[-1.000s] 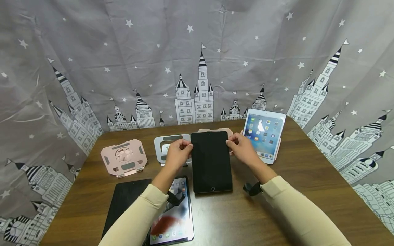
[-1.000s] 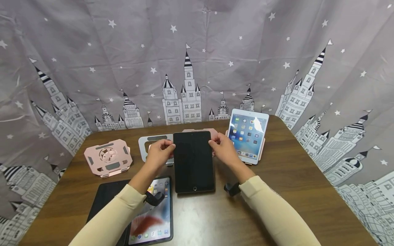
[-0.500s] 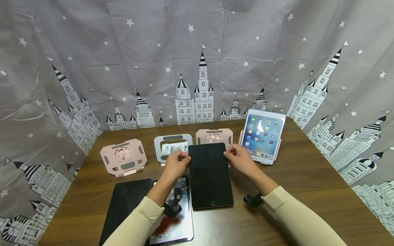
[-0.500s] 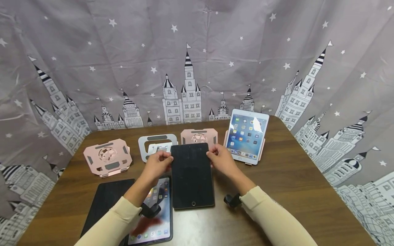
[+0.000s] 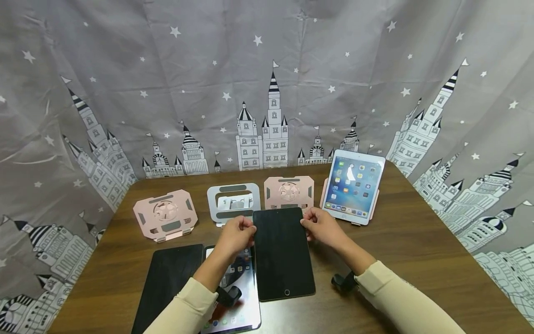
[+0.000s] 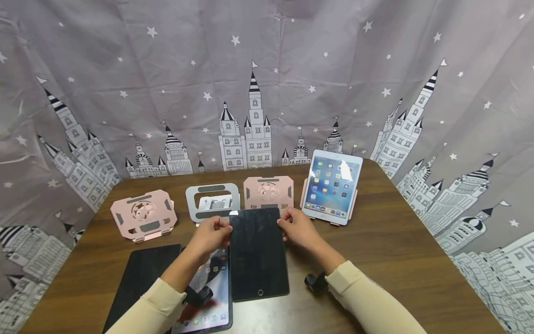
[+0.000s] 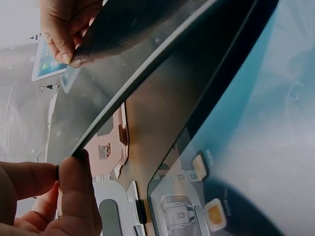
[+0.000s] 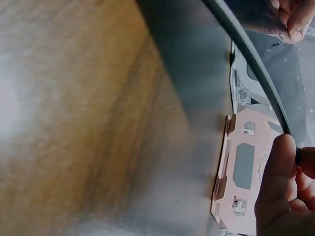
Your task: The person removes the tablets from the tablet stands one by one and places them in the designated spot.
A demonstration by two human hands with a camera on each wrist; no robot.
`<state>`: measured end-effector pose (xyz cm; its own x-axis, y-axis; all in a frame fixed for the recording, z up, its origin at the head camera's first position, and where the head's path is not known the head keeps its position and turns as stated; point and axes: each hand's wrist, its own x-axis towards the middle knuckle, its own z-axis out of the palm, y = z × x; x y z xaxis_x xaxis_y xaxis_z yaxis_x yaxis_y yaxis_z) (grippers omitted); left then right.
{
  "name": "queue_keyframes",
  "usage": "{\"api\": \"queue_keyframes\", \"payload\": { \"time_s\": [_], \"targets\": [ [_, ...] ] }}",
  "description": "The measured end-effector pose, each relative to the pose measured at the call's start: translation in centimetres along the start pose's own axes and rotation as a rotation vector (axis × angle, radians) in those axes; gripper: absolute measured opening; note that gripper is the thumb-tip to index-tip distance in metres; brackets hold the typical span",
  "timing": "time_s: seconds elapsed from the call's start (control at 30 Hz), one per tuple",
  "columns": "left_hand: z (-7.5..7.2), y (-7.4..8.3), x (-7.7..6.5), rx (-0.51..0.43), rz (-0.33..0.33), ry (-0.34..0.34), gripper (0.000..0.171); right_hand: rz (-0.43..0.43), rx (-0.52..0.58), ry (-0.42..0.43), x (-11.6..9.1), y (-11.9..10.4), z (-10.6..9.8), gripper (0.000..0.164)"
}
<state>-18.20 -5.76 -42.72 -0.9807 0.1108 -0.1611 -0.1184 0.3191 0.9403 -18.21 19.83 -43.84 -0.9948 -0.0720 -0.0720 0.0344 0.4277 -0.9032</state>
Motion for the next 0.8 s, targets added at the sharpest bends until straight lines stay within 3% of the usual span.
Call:
{"api": "queue_keyframes", "payload": {
  "time_s": [0.2,0.47,0.8],
  "targets": [
    [0.2,-0.8,-0.5,0.042,-0.011,-0.012,0.004,0.01,-0.034,-0.041,-0.3,0.4,0.2,0.008],
    [0.4,-1.9,-0.8,0.051,0.026,-0.028,0.003,0.021,-0.074,-0.084,-0.3,0.7,0.4,0.013],
    [0.7,-2.2,-1.0,0.064,-0.013,-0.115,0.003,0.055,-0.084,-0.217,-0.7,1.1,0.3,0.014]
  ]
}}
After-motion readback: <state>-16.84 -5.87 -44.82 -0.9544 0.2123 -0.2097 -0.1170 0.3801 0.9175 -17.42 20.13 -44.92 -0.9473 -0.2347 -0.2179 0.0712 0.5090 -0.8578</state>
